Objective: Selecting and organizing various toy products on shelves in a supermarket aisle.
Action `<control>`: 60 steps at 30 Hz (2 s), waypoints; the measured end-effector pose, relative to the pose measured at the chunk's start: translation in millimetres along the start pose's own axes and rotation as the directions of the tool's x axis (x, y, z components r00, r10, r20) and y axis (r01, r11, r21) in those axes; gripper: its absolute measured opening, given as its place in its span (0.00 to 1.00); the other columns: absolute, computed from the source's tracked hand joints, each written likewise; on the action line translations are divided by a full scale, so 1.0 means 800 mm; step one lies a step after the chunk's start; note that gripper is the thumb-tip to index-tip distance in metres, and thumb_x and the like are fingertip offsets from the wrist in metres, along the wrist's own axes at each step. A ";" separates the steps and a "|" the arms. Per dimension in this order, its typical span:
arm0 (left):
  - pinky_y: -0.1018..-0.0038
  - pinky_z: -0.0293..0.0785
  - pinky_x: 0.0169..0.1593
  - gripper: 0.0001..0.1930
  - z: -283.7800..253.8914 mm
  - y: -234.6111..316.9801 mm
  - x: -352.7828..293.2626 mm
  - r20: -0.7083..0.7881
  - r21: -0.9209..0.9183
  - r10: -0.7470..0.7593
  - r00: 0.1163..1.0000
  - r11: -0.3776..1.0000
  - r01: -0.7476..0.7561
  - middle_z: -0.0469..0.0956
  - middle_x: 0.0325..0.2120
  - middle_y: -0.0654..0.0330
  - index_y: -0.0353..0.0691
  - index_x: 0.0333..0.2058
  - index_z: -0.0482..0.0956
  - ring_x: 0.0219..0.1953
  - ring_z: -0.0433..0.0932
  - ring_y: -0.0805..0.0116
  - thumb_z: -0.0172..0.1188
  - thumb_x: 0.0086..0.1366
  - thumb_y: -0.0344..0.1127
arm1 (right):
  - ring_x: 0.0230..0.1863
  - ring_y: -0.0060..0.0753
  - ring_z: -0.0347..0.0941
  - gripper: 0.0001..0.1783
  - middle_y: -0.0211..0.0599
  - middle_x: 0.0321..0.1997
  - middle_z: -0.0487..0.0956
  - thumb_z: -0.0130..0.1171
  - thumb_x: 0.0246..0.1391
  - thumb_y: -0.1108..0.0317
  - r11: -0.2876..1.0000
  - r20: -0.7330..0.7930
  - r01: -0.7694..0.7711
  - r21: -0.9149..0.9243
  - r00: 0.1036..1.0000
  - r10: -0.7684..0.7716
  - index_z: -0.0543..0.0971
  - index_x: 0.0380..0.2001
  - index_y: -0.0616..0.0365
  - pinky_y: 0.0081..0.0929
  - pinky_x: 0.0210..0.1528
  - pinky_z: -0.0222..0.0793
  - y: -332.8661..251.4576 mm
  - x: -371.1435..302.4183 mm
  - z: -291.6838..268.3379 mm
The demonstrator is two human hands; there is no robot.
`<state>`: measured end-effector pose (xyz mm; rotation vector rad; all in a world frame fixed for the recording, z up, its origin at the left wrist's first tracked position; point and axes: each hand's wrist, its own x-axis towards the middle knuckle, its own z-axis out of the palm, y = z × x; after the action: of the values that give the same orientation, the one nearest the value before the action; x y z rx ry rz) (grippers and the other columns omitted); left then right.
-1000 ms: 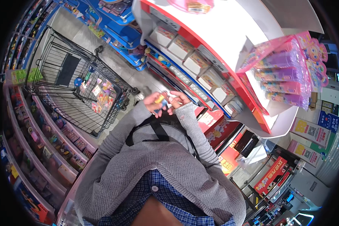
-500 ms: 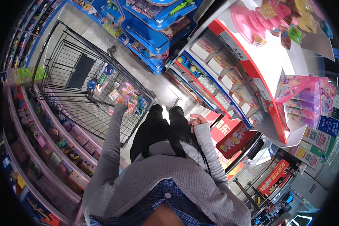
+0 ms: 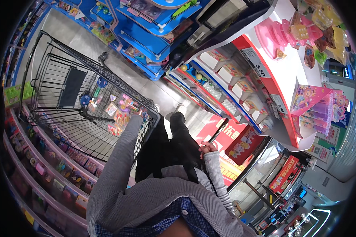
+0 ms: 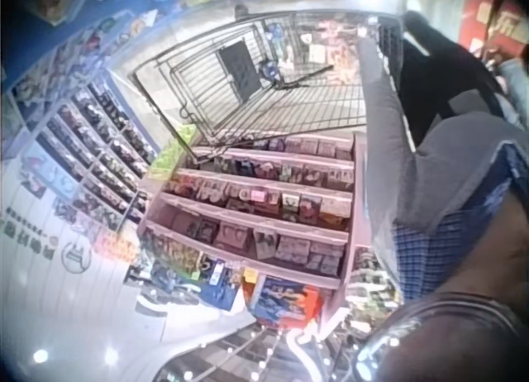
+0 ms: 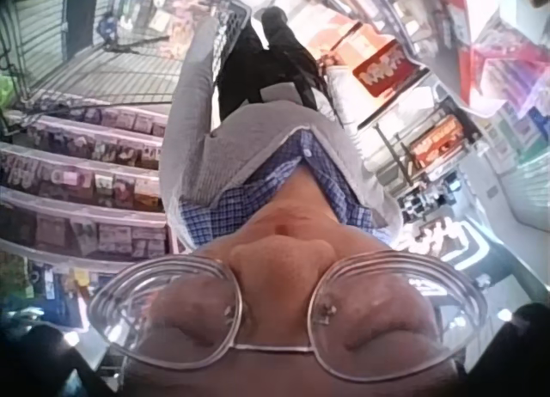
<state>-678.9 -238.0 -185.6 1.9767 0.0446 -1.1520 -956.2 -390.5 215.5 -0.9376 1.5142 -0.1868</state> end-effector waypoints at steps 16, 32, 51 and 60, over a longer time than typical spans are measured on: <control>0.78 0.66 0.25 0.08 0.010 0.025 -0.044 -0.100 -0.156 0.124 0.987 0.978 -0.139 0.70 0.21 0.60 0.36 0.24 0.68 0.22 0.68 0.73 0.55 0.43 0.21 | 0.13 0.17 0.62 0.10 0.34 0.19 0.71 0.49 0.45 0.71 0.996 -0.101 -0.060 0.060 0.993 0.066 0.70 0.34 0.61 0.13 0.15 0.58 0.032 -0.020 -0.008; 0.74 0.60 0.15 0.11 0.020 -0.051 0.044 0.408 -0.782 -0.373 0.833 0.328 0.530 0.65 0.10 0.63 0.46 0.18 0.70 0.11 0.62 0.66 0.47 0.51 0.44 | 0.13 0.18 0.62 0.10 0.35 0.20 0.71 0.50 0.46 0.70 0.992 -0.142 -0.059 0.113 0.987 0.075 0.70 0.34 0.60 0.14 0.15 0.59 0.041 -0.018 -0.014; 0.65 0.69 0.25 0.13 0.015 -0.026 0.028 -0.068 -0.906 -0.203 0.977 0.422 0.024 0.69 0.20 0.53 0.38 0.28 0.66 0.18 0.69 0.57 0.50 0.39 0.33 | 0.12 0.18 0.62 0.09 0.34 0.19 0.71 0.48 0.45 0.73 0.995 -0.058 -0.036 0.090 0.997 0.042 0.71 0.34 0.59 0.14 0.15 0.59 0.029 -0.016 -0.004; 0.65 0.69 0.29 0.16 0.002 0.036 -0.029 0.109 -0.850 -0.299 0.948 0.467 0.245 0.71 0.24 0.50 0.33 0.31 0.68 0.25 0.71 0.57 0.42 0.48 0.40 | 0.12 0.18 0.62 0.10 0.34 0.19 0.72 0.49 0.45 0.72 0.992 -0.073 -0.079 0.095 0.994 0.086 0.71 0.34 0.60 0.14 0.14 0.59 0.033 -0.010 -0.003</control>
<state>-681.8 -250.1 -150.7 1.0820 0.8496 -0.9655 -971.1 -369.6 205.6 -0.8006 1.5991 -0.2337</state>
